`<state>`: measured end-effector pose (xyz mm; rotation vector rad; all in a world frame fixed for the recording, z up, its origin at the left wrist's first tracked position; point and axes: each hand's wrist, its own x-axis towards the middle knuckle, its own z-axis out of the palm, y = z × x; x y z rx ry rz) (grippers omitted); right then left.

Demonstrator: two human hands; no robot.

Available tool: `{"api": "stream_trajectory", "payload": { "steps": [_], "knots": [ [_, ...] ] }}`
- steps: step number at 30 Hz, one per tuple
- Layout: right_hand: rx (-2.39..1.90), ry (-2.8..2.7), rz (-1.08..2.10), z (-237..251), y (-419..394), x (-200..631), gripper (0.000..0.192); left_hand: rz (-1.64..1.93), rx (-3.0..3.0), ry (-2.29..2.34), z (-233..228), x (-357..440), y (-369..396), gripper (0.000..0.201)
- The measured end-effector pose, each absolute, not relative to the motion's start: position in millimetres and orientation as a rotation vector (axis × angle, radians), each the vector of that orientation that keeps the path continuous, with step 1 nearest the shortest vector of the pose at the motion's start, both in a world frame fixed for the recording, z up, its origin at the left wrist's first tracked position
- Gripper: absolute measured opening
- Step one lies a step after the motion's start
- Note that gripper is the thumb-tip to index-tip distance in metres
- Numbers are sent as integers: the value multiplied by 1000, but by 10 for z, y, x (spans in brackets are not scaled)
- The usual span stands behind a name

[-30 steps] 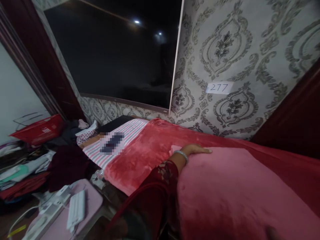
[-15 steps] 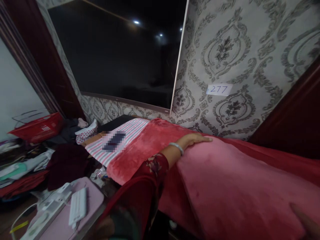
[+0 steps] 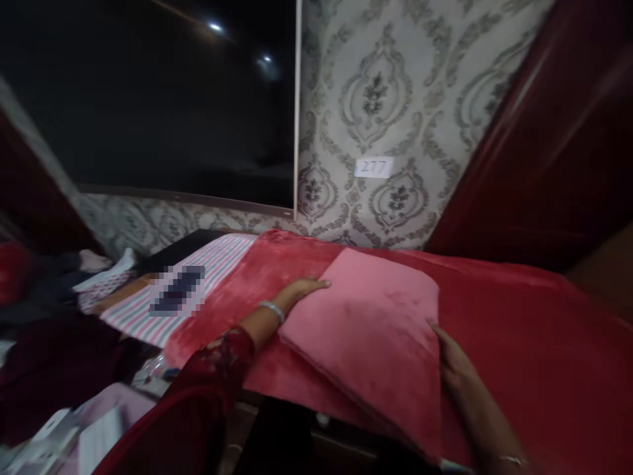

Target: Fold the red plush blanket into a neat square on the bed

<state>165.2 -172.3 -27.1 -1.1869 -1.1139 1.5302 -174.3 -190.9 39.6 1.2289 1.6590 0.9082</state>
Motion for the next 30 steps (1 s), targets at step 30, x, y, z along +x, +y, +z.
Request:
{"api": "stream_trajectory", "payload": {
  "steps": [30],
  "knots": [
    [-1148, -820, 1619, -162, -2710, 1631, 74, 1074, 971, 1324, 79, -1876, -2781, 79]
  ]
}}
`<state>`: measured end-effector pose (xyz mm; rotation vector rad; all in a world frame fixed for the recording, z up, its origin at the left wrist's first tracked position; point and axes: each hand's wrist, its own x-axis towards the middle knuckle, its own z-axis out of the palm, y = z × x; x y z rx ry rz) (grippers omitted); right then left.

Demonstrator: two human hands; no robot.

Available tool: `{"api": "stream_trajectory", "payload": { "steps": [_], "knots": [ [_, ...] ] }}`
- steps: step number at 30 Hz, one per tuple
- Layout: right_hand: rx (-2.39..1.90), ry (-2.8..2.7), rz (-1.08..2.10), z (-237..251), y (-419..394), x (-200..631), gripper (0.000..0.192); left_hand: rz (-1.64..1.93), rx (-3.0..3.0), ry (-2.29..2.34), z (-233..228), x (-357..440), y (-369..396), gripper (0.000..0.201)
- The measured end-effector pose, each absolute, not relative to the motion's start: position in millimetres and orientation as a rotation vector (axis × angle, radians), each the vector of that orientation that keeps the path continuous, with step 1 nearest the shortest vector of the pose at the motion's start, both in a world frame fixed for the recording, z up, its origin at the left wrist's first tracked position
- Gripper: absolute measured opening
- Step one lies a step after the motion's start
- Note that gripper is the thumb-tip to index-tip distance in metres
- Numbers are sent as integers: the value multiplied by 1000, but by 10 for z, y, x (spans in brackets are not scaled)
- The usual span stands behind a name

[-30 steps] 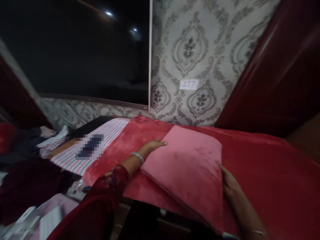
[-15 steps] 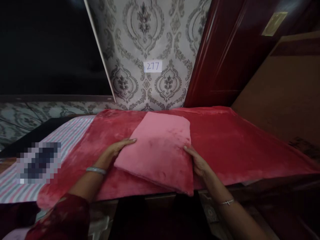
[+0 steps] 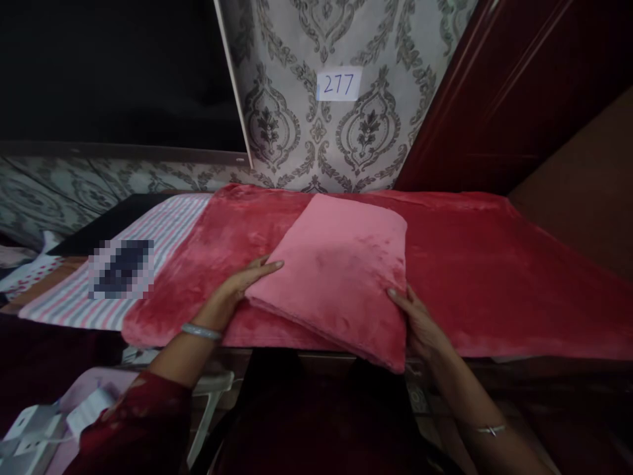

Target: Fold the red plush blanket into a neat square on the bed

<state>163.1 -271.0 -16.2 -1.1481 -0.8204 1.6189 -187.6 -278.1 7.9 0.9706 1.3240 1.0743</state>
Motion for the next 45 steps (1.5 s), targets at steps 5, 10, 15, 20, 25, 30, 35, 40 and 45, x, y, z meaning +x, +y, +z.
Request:
{"api": "stream_trajectory", "payload": {
  "steps": [5, 10, 15, 20, 25, 30, 35, 40, 45],
  "knots": [
    [-1126, -843, 1606, -226, -2966, 1669, 79, 1114, 903, 1188, 78, -1881, -3144, 71],
    [-1213, -928, 1481, -302, -3092, 1661, 86, 1145, 853, 1244, -37, -1880, -3344, 72],
    [-1275, -955, 1434, -361, -3084, 1660, 88, 1270, 882, 1274, -136, -1834, -3358, 68],
    [-1298, -888, 1476, -374, -3113, 1668, 89, 1290, 839, 1212, -172, -1847, -3376, 54],
    [-1286, -870, 1485, -348, -3141, 1653, 82, 1326, 856, 1032, -165, -1924, -3531, 42],
    [-1290, -919, 1448, -373, -3129, 1651, 76, 1291, 987, 1158, -158, -1886, -3645, 53],
    [-1266, -910, 1449, -346, -3137, 1638, 78, 1376, 972, 1420, -144, -1727, -3572, 51],
    [-1249, -940, 1435, -284, -3124, 1594, 86, 1452, 936, 1517, -118, -1630, -3507, 47],
    [-1239, -932, 1379, -328, -3103, 1566, 93, 1511, 854, 1509, -155, -1615, -3476, 38]
  ]
}}
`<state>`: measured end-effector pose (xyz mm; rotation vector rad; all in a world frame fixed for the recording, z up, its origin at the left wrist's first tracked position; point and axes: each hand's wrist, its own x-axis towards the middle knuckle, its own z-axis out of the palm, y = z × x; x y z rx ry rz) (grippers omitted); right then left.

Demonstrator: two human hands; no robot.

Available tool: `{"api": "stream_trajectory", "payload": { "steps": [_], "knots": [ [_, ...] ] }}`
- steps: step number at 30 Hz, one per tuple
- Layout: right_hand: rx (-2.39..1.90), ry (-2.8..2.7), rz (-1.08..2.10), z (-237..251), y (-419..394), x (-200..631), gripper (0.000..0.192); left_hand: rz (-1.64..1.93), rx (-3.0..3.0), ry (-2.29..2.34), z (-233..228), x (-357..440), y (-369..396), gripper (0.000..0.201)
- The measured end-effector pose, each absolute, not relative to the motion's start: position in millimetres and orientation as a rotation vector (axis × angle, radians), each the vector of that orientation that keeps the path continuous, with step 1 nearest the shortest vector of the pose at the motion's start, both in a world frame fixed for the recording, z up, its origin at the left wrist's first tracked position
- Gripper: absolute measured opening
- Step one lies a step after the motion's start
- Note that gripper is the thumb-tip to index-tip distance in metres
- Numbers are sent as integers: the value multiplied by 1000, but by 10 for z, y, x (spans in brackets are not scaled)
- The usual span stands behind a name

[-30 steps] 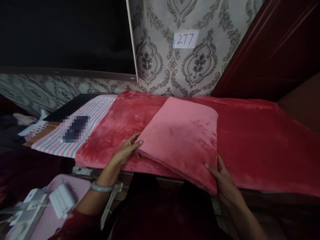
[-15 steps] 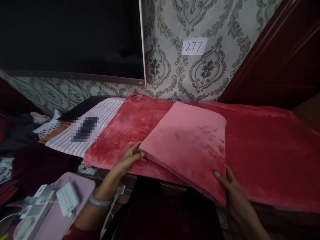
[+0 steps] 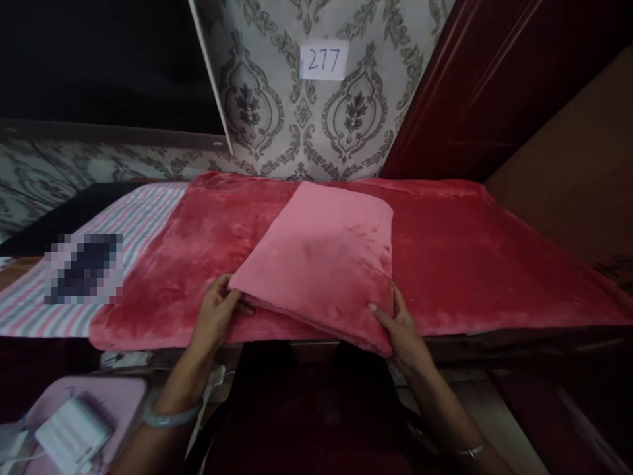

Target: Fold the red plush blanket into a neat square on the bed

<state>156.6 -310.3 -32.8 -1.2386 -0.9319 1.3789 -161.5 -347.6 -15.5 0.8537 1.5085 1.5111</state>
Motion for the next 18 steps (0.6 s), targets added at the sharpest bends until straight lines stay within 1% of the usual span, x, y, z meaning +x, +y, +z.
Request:
{"api": "stream_trajectory", "payload": {
  "steps": [5, 10, 13, 16, 18],
  "knots": [
    [-1219, -909, 1376, -335, -3103, 1553, 95, 1530, 720, 1465, -138, -1645, -3479, 38],
    [-1122, -882, 1462, -341, -3143, 1599, 84, 1503, 722, 1416, -114, -1673, -3478, 40],
    [-1056, -886, 1475, -345, -3211, 1632, 82, 1513, 714, 1420, -123, -1684, -3472, 42],
    [-1059, -883, 1472, -335, -3284, 1663, 87, 1468, 713, 1432, -83, -1718, -3475, 43],
    [-1076, -854, 1501, -327, -3313, 1683, 90, 1408, 702, 1355, -22, -1760, -3476, 46]
  ]
}}
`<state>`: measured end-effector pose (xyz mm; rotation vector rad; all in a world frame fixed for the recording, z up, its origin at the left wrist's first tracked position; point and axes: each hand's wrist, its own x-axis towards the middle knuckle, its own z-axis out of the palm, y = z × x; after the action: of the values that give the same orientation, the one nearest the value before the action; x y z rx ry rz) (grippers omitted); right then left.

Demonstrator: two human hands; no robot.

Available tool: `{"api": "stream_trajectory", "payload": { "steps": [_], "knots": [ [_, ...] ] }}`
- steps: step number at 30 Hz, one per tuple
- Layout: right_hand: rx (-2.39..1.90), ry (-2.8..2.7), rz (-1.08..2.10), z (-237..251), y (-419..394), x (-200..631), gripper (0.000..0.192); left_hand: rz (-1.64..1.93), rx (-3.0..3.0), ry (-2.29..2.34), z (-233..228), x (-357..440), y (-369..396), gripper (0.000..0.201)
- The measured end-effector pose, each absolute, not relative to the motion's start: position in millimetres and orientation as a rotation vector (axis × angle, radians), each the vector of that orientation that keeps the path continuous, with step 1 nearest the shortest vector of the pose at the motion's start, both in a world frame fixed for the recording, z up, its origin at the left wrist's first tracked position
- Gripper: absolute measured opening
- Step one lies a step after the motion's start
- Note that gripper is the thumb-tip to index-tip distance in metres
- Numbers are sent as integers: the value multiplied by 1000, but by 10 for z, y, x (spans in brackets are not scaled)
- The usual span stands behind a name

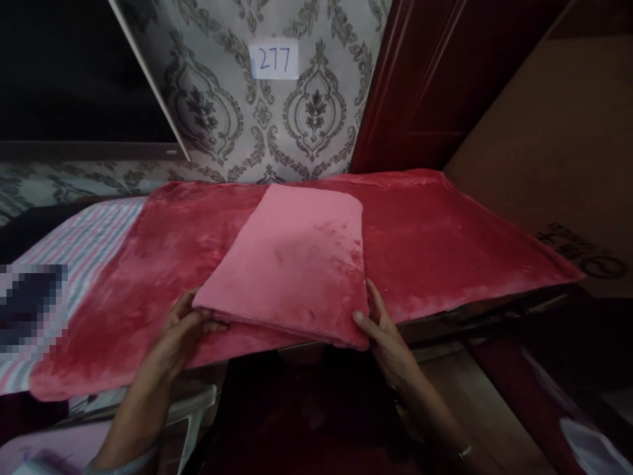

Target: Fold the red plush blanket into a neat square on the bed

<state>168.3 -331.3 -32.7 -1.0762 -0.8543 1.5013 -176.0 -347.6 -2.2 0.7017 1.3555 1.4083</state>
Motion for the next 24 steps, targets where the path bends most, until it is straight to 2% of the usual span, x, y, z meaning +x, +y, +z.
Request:
{"api": "stream_trajectory", "payload": {
  "steps": [4, 8, 11, 16, 19, 24],
  "knots": [
    [-1051, -777, 1575, -329, -3295, 1715, 90, 1300, 641, 1208, 96, -1859, -3418, 50],
    [-1013, -789, 1581, -332, -3202, 1721, 82, 1294, 622, 1332, 152, -1892, -3241, 44],
    [-1000, -831, 1575, -309, -3129, 1695, 78, 1296, 641, 1456, 215, -1864, -3082, 49],
    [-1055, -883, 1524, -256, -3078, 1633, 91, 1179, 682, 1458, 325, -1821, -2929, 55],
    [-1056, -872, 1520, -242, -3046, 1665, 91, 1194, 674, 1431, 319, -1846, -2919, 62],
    [-1033, -792, 1701, -195, -2766, 1813, 90, 1092, 766, 1446, 295, -1952, -2889, 67]
  ]
}}
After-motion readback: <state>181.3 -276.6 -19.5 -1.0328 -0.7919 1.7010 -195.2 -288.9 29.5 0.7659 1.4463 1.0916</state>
